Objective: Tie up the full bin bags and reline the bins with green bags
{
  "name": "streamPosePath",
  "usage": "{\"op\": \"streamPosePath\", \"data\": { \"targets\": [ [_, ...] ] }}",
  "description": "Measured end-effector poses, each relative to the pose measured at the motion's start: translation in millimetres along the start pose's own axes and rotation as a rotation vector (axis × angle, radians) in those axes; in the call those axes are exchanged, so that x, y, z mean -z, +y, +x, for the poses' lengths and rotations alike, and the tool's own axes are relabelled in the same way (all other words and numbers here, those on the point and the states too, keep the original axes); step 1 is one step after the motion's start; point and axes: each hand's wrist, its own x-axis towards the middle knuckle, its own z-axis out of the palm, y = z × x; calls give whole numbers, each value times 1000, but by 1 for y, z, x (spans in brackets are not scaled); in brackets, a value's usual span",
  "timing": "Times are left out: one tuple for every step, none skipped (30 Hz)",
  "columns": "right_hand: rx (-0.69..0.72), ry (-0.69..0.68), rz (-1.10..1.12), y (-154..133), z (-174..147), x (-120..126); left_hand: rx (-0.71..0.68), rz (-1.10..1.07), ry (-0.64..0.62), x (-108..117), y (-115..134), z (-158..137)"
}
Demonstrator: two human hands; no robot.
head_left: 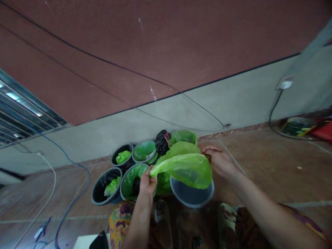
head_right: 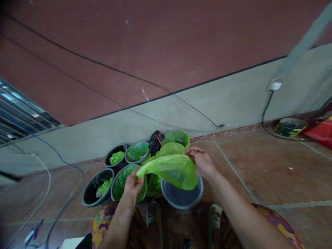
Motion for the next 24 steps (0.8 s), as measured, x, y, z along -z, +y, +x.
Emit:
{"op": "streamPosePath", "data": {
  "targets": [
    [-17, -20, 30, -2, -1, -1, -1, -15, -43, -1, -1, -3],
    [-22, -53, 24, -4, -4, -2, -5, -18, -92, -2, -3, -6],
    [-14, -95, -26, -5, -6, -3, -21, -17, -147, -3, -5, -10],
    [7, -145, -123, -5, -9, -4, -41, -6, -204, -5, -7, -14],
    [43, -196, -267, -3, -11, -6, -68, 17, -258, -7, -9, -18],
    [85, -238, -445, 0, -14, -7, -103, 55, -307, -8, -11, -21],
    [129, -268, -638, 3, -15, -8, -144, 110, -345, -10, -14, -23],
    [171, -286, -826, 7, -17, -9, -199, 180, -369, -12, -17, -23],
    [215, -287, -988, 10, -17, -9, -265, 270, -376, -13, -19, -23],
    [269, -274, -1104, 12, -18, -10, -342, 380, -360, -14, -22, -21],
    [338, -244, -1162, 13, -18, -10, -427, 514, -323, -16, -24, -18],
    [421, -206, -1164, 12, -19, -9, -517, 667, -265, -17, -25, -15],
    [512, -153, -1124, 9, -20, -9, -606, 833, -195, -18, -25, -11],
    [601, -84, -1059, 4, -21, -7, -686, 999, -122, -20, -25, -8],
    [681, -13, -990, -2, -23, -6, -755, 1155, -56, -22, -25, -4],
    [749, 55, -933, -8, -25, -3, -811, 1290, -5, -25, -24, -1],
    [805, 119, -896, -15, -27, 0, -855, 1403, 29, -27, -23, 1],
    [853, 177, -873, -21, -30, 4, -889, 1493, 48, -30, -23, 3],
    [893, 232, -858, -27, -32, 8, -910, 1566, 58, -32, -22, 5],
    [922, 285, -848, -31, -34, 13, -919, 1620, 70, -34, -22, 8],
    [941, 344, -843, -35, -35, 19, -919, 1655, 86, -35, -22, 10],
    [947, 405, -843, -38, -35, 26, -913, 1671, 103, -35, -22, 13],
    [940, 468, -849, -41, -35, 32, -902, 1668, 116, -34, -23, 16],
    [924, 531, -861, -45, -34, 38, -882, 1650, 123, -32, -23, 21]
  ]
}}
